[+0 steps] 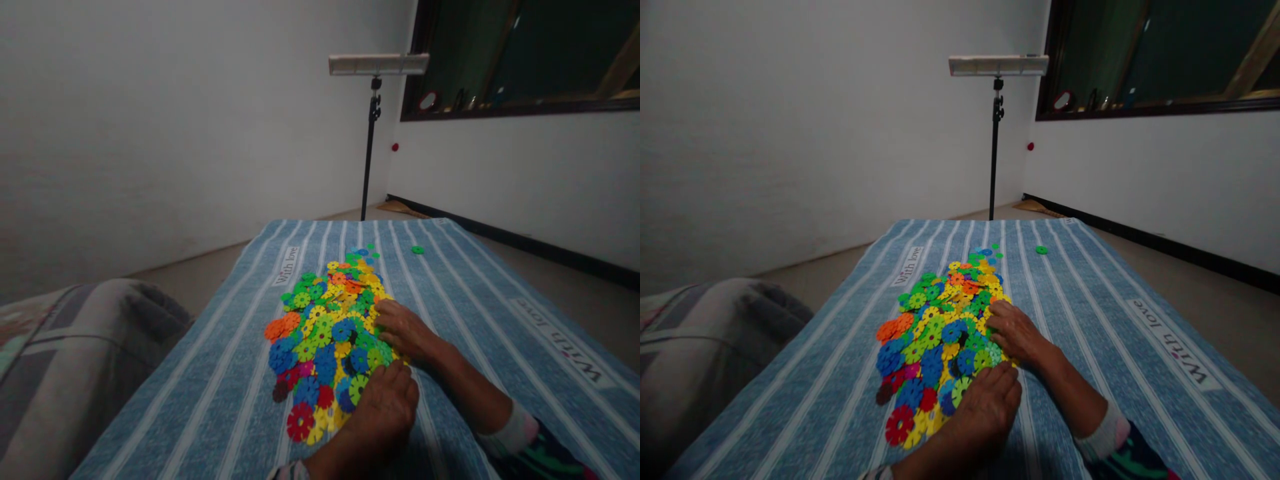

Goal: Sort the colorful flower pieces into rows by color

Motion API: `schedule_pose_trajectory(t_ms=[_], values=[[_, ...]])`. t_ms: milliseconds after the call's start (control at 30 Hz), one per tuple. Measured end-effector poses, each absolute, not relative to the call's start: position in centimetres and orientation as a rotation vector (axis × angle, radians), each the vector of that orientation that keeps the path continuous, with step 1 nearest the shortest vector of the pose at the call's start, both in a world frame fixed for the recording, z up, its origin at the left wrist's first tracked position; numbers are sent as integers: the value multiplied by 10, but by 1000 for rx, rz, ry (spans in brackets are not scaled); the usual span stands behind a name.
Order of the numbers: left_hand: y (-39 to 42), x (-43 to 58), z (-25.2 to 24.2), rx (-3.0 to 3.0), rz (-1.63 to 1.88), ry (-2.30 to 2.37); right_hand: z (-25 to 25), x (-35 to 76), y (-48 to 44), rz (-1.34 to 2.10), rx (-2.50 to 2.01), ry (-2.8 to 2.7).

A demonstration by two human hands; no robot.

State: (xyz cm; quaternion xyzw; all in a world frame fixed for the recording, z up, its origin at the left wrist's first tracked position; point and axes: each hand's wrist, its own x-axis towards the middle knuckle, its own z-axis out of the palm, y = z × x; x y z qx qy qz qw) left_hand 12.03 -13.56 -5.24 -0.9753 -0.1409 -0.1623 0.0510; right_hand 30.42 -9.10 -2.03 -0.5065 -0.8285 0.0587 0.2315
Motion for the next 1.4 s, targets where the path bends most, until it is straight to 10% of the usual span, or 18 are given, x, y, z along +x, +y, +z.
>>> schedule_pose_trajectory(t_ms=[1400], values=[[-139,121,-35,-3040,-420,-305,-13,337,-121,761,-1731,-1655]])
